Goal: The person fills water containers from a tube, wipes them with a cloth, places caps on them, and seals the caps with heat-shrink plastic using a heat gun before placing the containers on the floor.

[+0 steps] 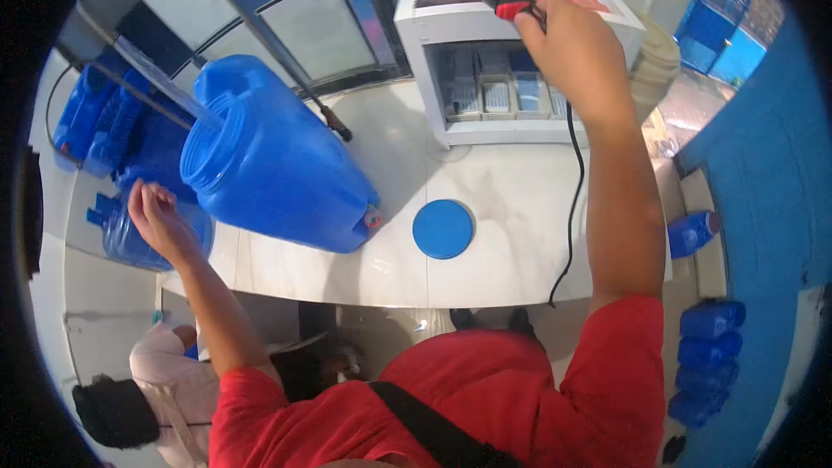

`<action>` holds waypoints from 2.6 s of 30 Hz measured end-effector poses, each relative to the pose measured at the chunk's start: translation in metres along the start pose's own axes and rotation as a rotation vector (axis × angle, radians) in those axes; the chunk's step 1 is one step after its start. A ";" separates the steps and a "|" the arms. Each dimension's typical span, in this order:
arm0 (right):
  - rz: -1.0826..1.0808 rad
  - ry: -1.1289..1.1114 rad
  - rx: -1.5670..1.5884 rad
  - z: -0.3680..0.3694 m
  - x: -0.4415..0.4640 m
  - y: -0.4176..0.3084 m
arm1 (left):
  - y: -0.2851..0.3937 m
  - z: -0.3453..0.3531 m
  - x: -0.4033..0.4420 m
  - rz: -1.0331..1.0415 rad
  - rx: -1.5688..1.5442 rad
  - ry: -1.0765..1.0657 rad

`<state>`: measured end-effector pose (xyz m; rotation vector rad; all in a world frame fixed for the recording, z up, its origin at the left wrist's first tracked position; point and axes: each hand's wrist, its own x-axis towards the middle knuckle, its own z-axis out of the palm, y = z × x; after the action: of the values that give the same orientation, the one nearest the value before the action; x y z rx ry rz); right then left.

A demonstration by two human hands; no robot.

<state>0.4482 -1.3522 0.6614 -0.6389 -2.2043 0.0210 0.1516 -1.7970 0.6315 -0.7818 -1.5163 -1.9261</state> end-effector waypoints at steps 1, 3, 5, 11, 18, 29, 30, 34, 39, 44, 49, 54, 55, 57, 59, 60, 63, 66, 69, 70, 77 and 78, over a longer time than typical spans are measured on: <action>0.073 -0.053 0.028 -0.004 -0.004 -0.019 | 0.007 -0.010 -0.025 0.021 -0.027 0.037; 0.091 -0.072 0.039 0.008 -0.002 -0.032 | 0.018 -0.012 -0.083 0.057 -0.036 0.059; 0.044 -0.070 -0.019 0.027 0.022 -0.038 | 0.027 0.010 -0.144 0.027 0.002 -0.033; -0.382 0.270 0.092 0.012 0.036 -0.057 | 0.046 0.097 -0.245 -0.186 0.199 -0.892; -0.524 -0.157 0.553 -0.031 -0.093 -0.039 | 0.003 0.112 -0.342 -0.058 0.789 -1.282; 0.103 -1.008 0.649 -0.036 -0.284 0.086 | -0.093 0.094 -0.320 -1.615 -0.114 -0.120; 0.110 -1.005 0.653 -0.038 -0.294 0.099 | -0.091 0.102 -0.309 -1.680 -0.147 -0.012; 0.089 -0.863 0.289 -0.037 -0.332 0.136 | -0.115 0.114 -0.296 -1.741 -0.195 0.167; 0.177 -0.883 0.218 -0.026 -0.373 0.147 | -0.124 0.119 -0.290 -1.715 0.024 0.143; 0.209 -0.886 0.209 -0.023 -0.374 0.141 | -0.117 0.125 -0.288 -1.579 0.338 0.049; 0.251 -0.956 0.201 -0.023 -0.363 0.141 | -0.132 0.128 -0.296 -1.432 0.401 0.102; 0.289 -0.866 0.255 -0.021 -0.359 0.143 | -0.146 0.118 -0.290 -1.403 0.485 -0.076; 0.296 -0.860 0.245 -0.021 -0.359 0.142 | -0.145 0.116 -0.288 -1.454 0.471 -0.100; 0.312 -0.815 0.263 -0.021 -0.357 0.141 | -0.143 0.116 -0.290 -1.500 0.451 -0.135; 0.319 -0.817 0.250 -0.017 -0.359 0.143 | -0.134 0.110 -0.297 -1.539 0.483 -0.220; 0.320 -0.830 0.243 -0.015 -0.360 0.144 | -0.126 0.108 -0.309 -1.252 0.620 -0.352; 0.337 -0.849 0.231 -0.014 -0.358 0.143 | -0.038 0.131 -0.352 -0.477 0.822 -0.624; 0.325 -0.832 0.182 -0.011 -0.354 0.142 | 0.023 0.140 -0.377 -0.115 0.724 -1.094; 0.332 -0.839 0.157 -0.010 -0.343 0.142 | 0.044 0.125 -0.415 0.086 0.764 -1.214; 0.321 -0.837 0.157 -0.009 -0.341 0.143 | 0.049 0.123 -0.421 0.094 0.795 -1.226; 0.350 -0.822 0.156 -0.014 -0.327 0.136 | 0.039 0.100 -0.410 -0.028 1.034 -1.232; 0.373 -0.823 0.166 -0.014 -0.327 0.136 | 0.032 0.096 -0.406 -0.025 1.028 -1.231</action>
<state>0.6924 -1.3840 0.4067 -1.0691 -2.7642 0.7736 0.4584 -1.6800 0.3714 -1.4473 -2.7558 -0.2538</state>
